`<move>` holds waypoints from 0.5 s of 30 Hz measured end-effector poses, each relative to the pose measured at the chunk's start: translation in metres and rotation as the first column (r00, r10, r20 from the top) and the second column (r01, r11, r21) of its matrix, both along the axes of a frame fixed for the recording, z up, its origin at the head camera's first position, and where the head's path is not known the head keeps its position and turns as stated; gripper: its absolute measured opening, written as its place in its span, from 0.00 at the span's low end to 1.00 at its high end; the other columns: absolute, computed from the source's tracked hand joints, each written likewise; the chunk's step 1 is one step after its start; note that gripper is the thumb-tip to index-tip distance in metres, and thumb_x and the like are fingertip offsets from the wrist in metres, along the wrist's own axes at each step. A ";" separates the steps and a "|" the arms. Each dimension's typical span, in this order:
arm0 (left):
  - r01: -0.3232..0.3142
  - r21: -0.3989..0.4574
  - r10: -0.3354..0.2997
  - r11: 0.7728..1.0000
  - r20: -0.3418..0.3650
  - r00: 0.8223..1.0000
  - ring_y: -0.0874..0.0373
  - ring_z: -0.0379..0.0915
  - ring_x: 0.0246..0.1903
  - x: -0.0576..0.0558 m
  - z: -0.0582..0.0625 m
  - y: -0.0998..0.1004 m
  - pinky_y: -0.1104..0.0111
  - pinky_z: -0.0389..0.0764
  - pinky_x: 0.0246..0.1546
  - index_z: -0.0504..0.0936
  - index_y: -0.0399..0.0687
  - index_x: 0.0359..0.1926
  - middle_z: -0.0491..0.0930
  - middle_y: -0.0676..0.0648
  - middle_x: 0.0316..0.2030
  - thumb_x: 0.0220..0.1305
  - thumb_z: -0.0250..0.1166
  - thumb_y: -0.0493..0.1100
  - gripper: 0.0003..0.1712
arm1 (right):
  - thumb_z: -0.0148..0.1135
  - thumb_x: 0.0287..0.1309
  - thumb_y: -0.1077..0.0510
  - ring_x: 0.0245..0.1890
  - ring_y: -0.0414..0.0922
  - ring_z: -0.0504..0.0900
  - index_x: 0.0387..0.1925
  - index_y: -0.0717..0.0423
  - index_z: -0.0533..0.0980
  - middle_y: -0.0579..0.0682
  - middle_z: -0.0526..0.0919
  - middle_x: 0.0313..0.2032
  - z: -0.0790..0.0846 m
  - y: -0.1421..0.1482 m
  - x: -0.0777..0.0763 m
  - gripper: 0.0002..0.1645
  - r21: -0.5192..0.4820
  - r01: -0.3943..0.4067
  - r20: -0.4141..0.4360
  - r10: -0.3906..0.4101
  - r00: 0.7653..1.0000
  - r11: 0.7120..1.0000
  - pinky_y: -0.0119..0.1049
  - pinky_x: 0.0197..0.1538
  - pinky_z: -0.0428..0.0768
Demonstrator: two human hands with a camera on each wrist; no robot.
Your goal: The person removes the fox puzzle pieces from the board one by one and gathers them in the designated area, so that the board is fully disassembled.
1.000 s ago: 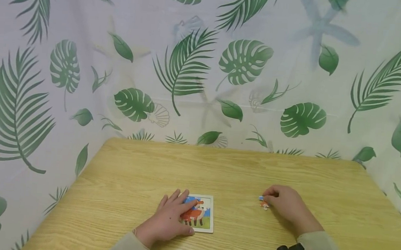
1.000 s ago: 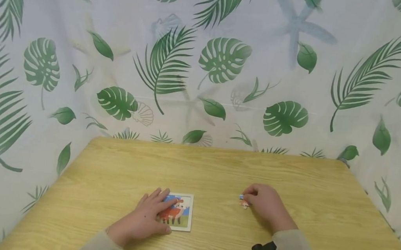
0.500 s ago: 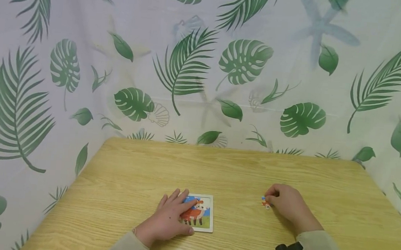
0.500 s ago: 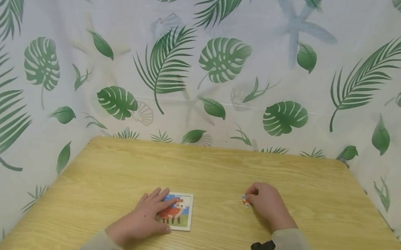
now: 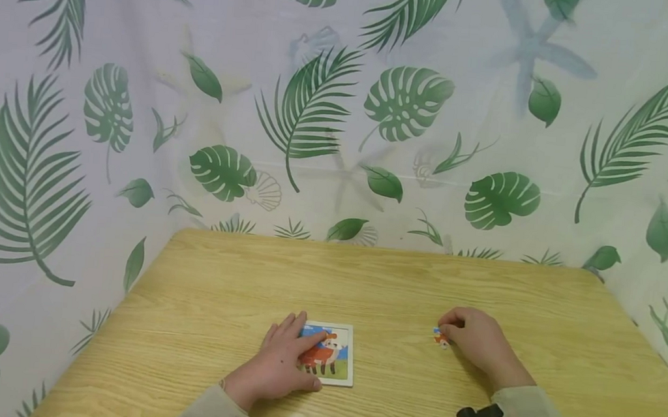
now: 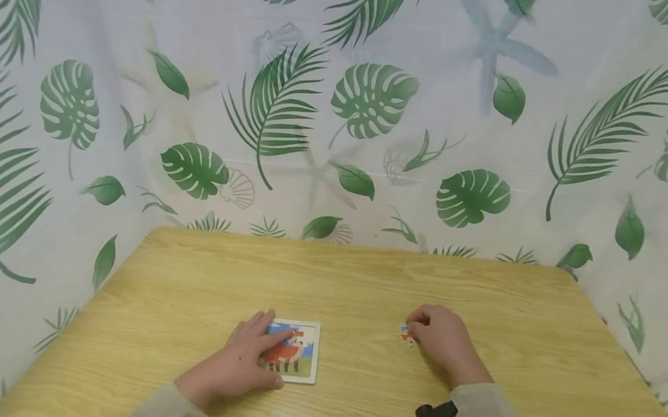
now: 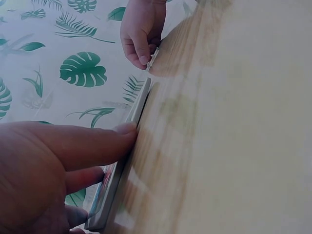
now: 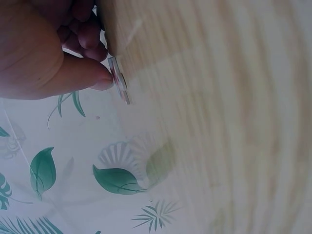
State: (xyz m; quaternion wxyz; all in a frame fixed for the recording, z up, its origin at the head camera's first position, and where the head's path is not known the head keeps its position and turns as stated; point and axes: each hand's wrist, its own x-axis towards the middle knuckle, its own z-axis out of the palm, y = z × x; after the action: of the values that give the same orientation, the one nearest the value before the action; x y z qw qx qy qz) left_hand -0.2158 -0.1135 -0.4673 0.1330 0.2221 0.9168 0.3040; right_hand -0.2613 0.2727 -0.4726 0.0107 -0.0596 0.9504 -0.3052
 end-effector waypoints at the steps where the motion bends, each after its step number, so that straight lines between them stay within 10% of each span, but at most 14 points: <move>1: -0.001 0.004 0.001 1.000 0.000 1.000 0.37 0.31 0.77 0.000 0.000 0.000 0.41 0.33 0.72 0.67 0.56 0.76 0.42 0.35 0.79 0.55 0.75 0.57 0.49 | 0.63 0.69 0.54 0.44 0.51 0.81 0.42 0.51 0.84 0.46 0.84 0.39 0.000 0.000 0.000 0.08 -0.003 0.003 -0.002 -0.003 1.000 1.000 0.54 0.49 0.77; 15: 0.005 0.026 -0.005 1.000 0.001 1.000 0.37 0.33 0.77 -0.003 0.001 -0.005 0.41 0.36 0.73 0.66 0.50 0.76 0.45 0.36 0.78 0.53 0.77 0.57 0.52 | 0.63 0.68 0.54 0.38 0.45 0.78 0.49 0.55 0.83 0.47 0.83 0.39 0.001 -0.009 0.004 0.13 -0.056 0.018 -0.050 -0.021 0.999 0.998 0.45 0.41 0.77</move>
State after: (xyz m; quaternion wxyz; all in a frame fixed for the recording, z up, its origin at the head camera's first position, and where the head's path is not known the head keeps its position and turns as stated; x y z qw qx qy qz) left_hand -0.2188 -0.1181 -0.4664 0.1314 0.2261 0.9122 0.3154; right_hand -0.2574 0.2632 -0.4713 -0.0179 -0.0582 0.9420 -0.3300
